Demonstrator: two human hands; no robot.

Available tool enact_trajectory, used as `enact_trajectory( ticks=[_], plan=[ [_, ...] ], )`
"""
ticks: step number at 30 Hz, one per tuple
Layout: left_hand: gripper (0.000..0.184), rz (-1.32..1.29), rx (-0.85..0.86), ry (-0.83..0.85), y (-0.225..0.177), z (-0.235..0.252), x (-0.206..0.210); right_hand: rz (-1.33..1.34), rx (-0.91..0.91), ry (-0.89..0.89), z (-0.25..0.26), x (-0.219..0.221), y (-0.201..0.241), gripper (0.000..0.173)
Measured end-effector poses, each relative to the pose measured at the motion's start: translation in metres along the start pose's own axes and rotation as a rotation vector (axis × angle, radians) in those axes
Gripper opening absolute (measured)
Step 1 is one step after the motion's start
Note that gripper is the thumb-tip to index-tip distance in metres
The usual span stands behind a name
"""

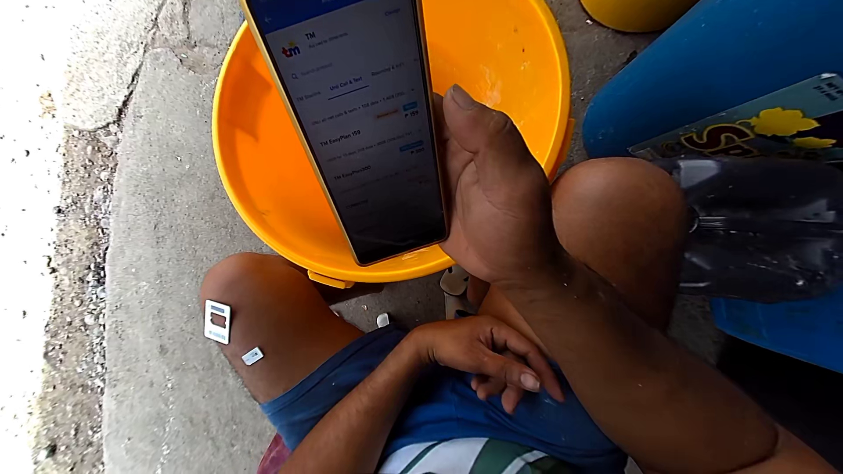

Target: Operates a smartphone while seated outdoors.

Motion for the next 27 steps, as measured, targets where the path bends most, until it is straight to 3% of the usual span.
enact_trajectory(
  ticks=[3,27],
  plan=[
    [0.030,-0.079,0.068,0.063,0.029,0.003,-0.010,-0.012,0.002,0.000,0.000,0.000,0.000,0.057],
    [0.030,-0.050,0.053,0.045,0.024,0.002,-0.012,0.001,-0.010,-0.015,0.016,0.000,-0.001,0.056]
  ],
)
Point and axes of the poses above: each hand's wrist, its own z-axis towards the middle knuckle, its own x-axis out of the palm, y = z × x, the point moved 8 cm from there along z, towards the middle knuckle, and after that the axes turned 3 degrees about x, right-handed, at the moved point
